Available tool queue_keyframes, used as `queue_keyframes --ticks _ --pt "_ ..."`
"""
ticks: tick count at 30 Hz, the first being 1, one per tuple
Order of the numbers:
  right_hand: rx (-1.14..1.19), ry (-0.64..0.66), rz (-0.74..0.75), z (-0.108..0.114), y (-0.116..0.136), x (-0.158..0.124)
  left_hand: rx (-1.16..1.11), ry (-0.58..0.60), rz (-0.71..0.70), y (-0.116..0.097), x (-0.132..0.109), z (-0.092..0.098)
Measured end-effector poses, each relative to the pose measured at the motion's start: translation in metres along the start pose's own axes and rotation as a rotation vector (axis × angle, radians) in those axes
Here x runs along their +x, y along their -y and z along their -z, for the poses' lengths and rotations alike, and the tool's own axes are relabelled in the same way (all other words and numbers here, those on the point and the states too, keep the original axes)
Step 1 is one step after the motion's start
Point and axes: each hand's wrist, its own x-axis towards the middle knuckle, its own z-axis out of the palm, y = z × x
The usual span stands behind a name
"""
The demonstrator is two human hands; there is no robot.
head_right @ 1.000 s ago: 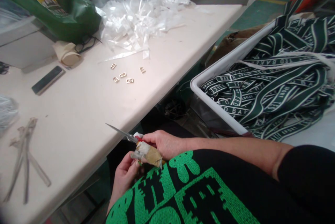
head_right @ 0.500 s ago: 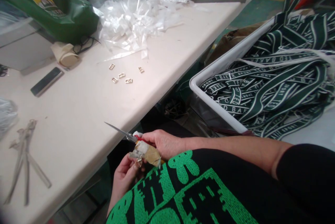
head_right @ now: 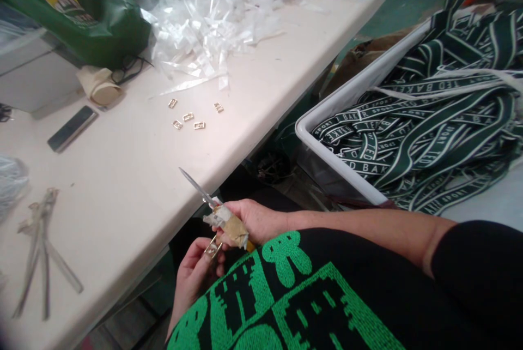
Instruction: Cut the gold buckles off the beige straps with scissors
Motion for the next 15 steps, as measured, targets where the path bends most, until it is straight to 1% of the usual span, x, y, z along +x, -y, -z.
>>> queue_keyframes --ticks 5,8,11,15 --pt "-0.063 -0.001 0.026 -0.004 -0.001 0.0 0.052 -0.02 -0.006 0.002 -0.001 0.0" --pt "-0.087 0.024 0.052 -0.007 0.003 -0.003 0.065 0.035 -0.014 0.006 0.002 0.006" --pt "-0.048 0.054 0.052 -0.011 0.008 -0.005 0.082 0.097 -0.008 0.01 0.005 0.013" --pt "0.013 0.094 0.027 -0.016 0.009 -0.008 0.111 0.103 0.016 0.009 0.004 0.015"
